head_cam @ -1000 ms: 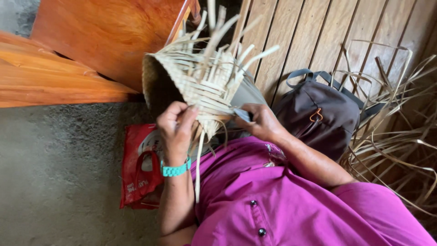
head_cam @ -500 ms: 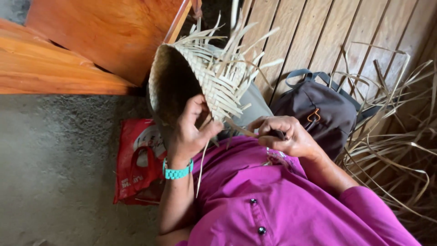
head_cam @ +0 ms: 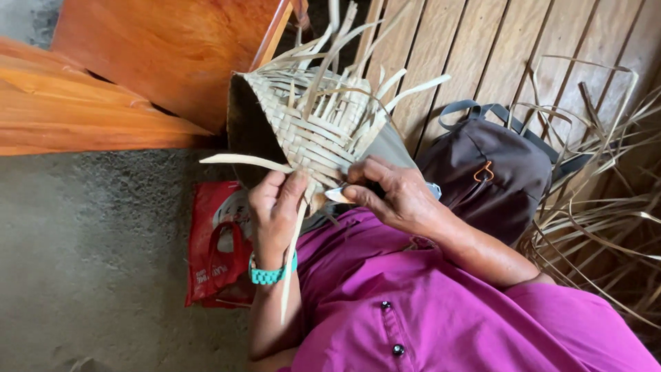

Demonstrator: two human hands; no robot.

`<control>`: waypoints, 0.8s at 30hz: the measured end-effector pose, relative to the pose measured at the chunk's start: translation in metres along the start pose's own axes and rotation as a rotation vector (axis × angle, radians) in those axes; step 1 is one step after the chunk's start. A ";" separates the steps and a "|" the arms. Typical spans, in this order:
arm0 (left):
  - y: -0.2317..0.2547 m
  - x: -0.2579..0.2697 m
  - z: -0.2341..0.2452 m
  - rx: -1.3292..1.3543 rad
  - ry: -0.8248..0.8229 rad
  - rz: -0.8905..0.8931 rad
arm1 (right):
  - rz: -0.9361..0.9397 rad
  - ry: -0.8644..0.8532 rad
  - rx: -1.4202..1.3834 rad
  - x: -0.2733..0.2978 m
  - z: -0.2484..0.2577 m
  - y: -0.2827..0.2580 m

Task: Weave a basket by tucking loose fiber ends into the structure using a small tool

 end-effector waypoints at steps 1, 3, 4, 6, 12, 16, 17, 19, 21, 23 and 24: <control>-0.002 0.000 0.002 0.000 0.003 0.004 | -0.001 -0.005 0.000 -0.001 -0.007 0.004; 0.002 0.001 0.002 -0.022 -0.052 -0.194 | -0.036 0.074 -0.006 -0.002 -0.016 0.013; -0.002 0.001 0.001 -0.020 -0.051 -0.195 | -0.035 0.074 -0.003 -0.005 -0.018 0.015; -0.008 0.002 -0.001 -0.047 -0.059 -0.272 | -0.079 0.090 0.008 -0.008 -0.021 0.020; -0.019 -0.002 -0.003 -0.033 -0.063 -0.309 | -0.193 0.052 0.032 -0.010 -0.022 0.027; -0.015 0.000 -0.002 -0.053 -0.067 -0.325 | -0.248 0.021 0.065 -0.010 -0.021 0.032; -0.016 0.001 -0.003 -0.035 -0.075 -0.305 | -0.266 0.018 0.077 -0.010 -0.020 0.029; -0.018 0.001 -0.004 -0.018 -0.084 -0.286 | -0.283 0.015 0.089 -0.011 -0.018 0.029; -0.016 0.001 -0.005 -0.150 -0.078 -0.370 | -0.314 0.000 0.088 -0.012 -0.020 0.033; -0.014 -0.001 -0.005 -0.107 -0.089 -0.329 | -0.329 0.011 0.029 -0.014 -0.026 0.045; -0.014 -0.002 -0.006 -0.063 -0.096 -0.284 | -0.343 0.018 -0.029 -0.015 -0.030 0.051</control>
Point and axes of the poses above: each hand's wrist, its own x-axis away from the middle knuckle, its own z-axis out of the back of the hand, y = z × x, the point moved 3 cm from there along -x, towards the middle knuckle, and after that the axes turned 14 degrees about -z, right-handed, at the moved point
